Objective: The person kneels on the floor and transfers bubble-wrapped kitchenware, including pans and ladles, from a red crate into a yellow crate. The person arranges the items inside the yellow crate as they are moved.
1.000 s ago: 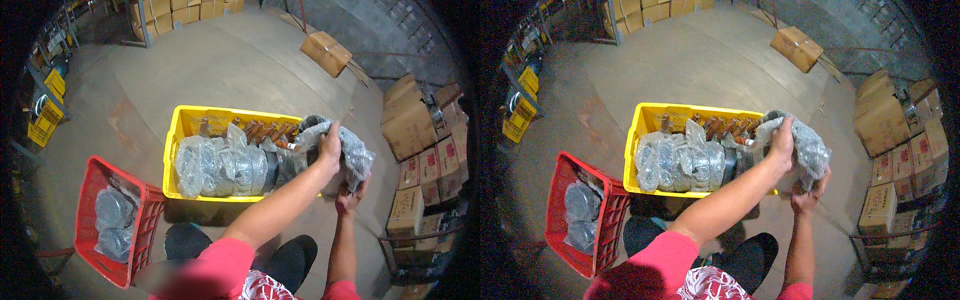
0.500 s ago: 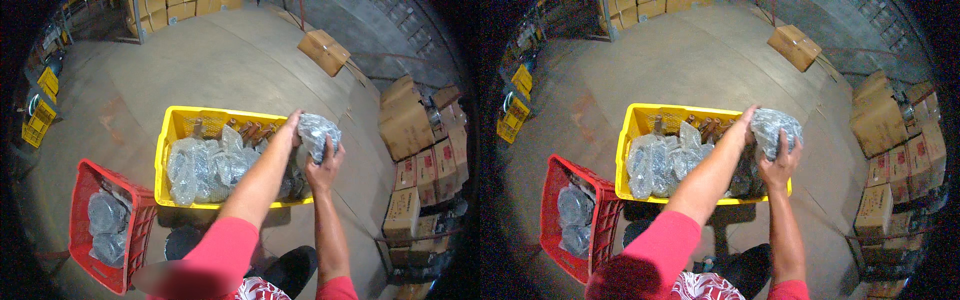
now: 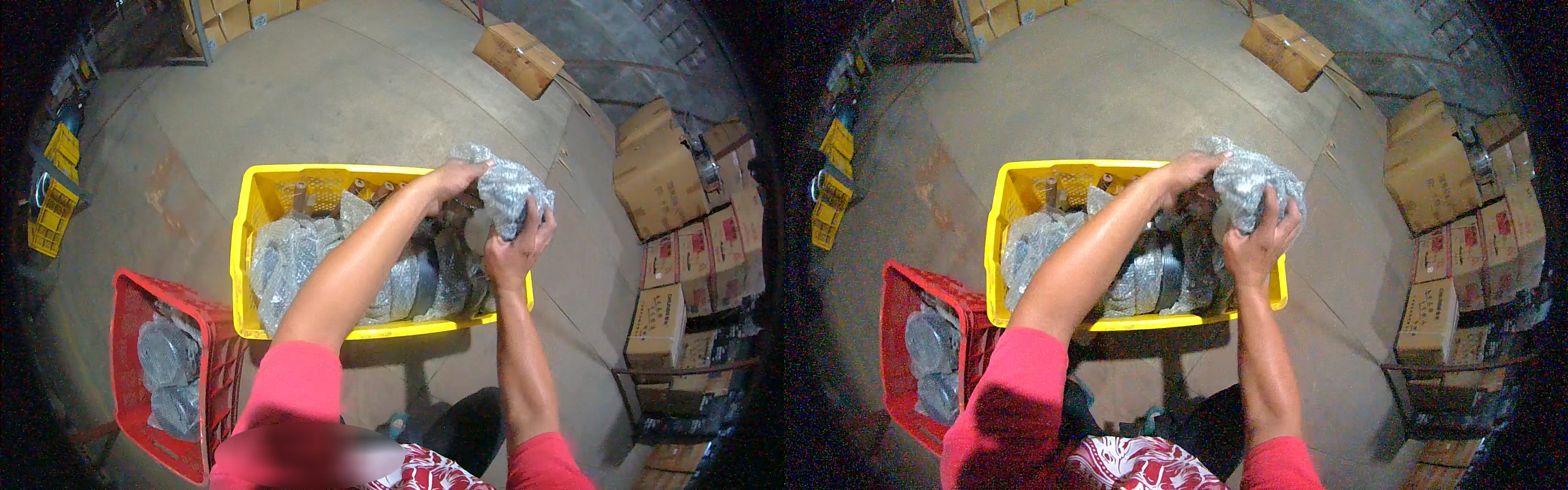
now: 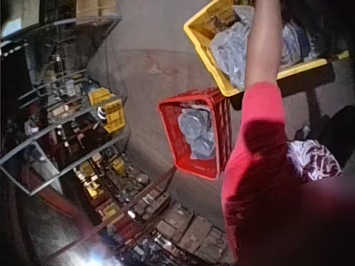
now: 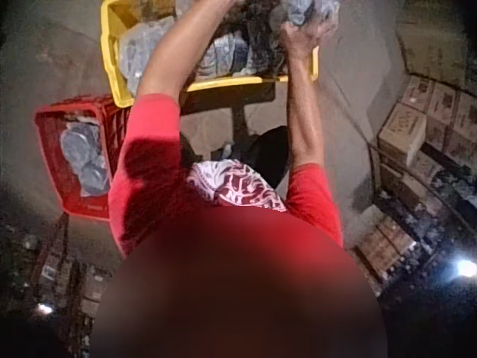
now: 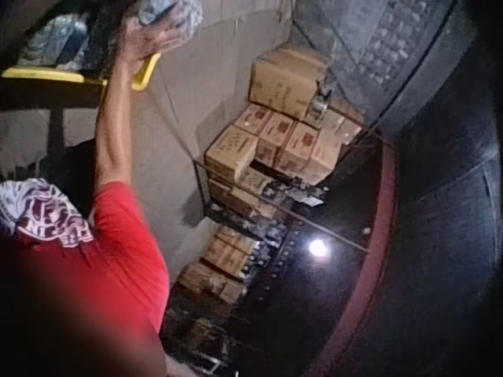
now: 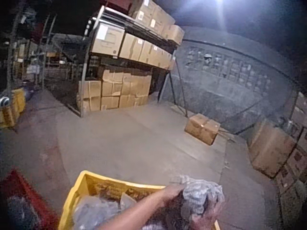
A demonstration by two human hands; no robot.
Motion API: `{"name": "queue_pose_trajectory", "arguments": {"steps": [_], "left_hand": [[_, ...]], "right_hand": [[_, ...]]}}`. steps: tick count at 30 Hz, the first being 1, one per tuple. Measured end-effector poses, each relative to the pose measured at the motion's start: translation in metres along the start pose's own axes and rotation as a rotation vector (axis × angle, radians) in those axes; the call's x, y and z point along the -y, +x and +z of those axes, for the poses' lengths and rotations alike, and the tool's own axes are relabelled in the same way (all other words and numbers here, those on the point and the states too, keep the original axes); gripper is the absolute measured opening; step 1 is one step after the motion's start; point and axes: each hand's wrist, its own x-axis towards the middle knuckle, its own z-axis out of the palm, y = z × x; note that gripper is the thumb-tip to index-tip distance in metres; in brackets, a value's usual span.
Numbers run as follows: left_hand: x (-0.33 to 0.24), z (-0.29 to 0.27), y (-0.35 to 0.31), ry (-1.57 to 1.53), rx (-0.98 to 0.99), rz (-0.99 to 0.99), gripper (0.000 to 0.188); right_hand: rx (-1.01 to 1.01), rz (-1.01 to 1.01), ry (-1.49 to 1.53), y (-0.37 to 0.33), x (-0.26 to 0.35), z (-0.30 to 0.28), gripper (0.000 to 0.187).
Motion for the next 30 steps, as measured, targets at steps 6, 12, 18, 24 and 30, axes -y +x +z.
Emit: {"name": "queue_pose_trajectory", "arguments": {"steps": [6, 12, 18, 24, 30], "left_hand": [[-0.004, 0.024, -0.003, -0.229, 0.145, 0.141, 0.025], [0.018, 0.039, -0.007, 0.154, -0.148, 0.144, 0.032], [0.034, 0.029, 0.041, 0.127, -0.326, 0.074, 0.036], [0.038, 0.034, 0.055, 0.023, -0.315, -0.003, 0.042], [0.036, 0.059, 0.066, 0.151, -0.361, -0.031, 0.06]], "right_hand": [[-0.083, -0.016, 0.088, -0.008, -0.008, -0.009, 0.073], [-0.204, -0.098, 0.14, -0.048, -0.033, 0.015, 0.08], [0.214, 0.102, -0.129, -0.031, -0.042, 0.021, 0.074], [0.25, 0.141, -0.211, -0.012, -0.038, -0.008, 0.093], [0.415, 0.158, -0.144, -0.013, -0.088, 0.01, 0.095]]}}
